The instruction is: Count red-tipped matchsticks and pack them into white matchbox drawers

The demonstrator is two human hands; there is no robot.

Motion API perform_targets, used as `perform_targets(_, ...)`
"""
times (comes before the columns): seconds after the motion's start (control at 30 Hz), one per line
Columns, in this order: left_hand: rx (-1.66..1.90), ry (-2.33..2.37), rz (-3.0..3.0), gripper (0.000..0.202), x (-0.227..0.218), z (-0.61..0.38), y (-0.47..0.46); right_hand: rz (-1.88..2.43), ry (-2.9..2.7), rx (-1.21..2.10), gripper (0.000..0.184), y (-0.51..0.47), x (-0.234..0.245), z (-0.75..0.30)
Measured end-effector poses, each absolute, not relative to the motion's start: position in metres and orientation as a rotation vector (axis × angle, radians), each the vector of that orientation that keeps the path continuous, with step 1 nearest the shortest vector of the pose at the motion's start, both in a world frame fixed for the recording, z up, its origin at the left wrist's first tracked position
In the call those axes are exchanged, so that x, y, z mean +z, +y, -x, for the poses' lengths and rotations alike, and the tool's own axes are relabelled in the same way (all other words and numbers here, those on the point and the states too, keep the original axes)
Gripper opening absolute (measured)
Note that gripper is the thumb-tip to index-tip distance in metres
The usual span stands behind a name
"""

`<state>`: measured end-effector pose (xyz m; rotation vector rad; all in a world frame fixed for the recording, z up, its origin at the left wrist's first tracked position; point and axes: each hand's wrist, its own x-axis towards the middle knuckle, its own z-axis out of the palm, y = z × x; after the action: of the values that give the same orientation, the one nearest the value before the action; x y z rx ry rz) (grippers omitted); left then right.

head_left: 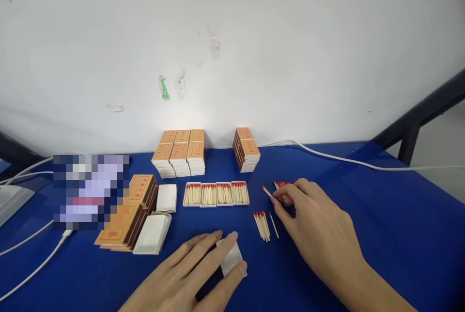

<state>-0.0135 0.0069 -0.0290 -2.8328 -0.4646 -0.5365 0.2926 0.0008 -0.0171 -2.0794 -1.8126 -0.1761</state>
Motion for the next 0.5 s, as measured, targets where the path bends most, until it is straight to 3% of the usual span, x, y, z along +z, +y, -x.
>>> perform_targets(0.5, -0.462, -0.454, 2.79, 0.052, -0.025, 0.018, 0.008, 2.374, -1.824, 0.3, 0.017, -0.018, 0.016, -0.3)
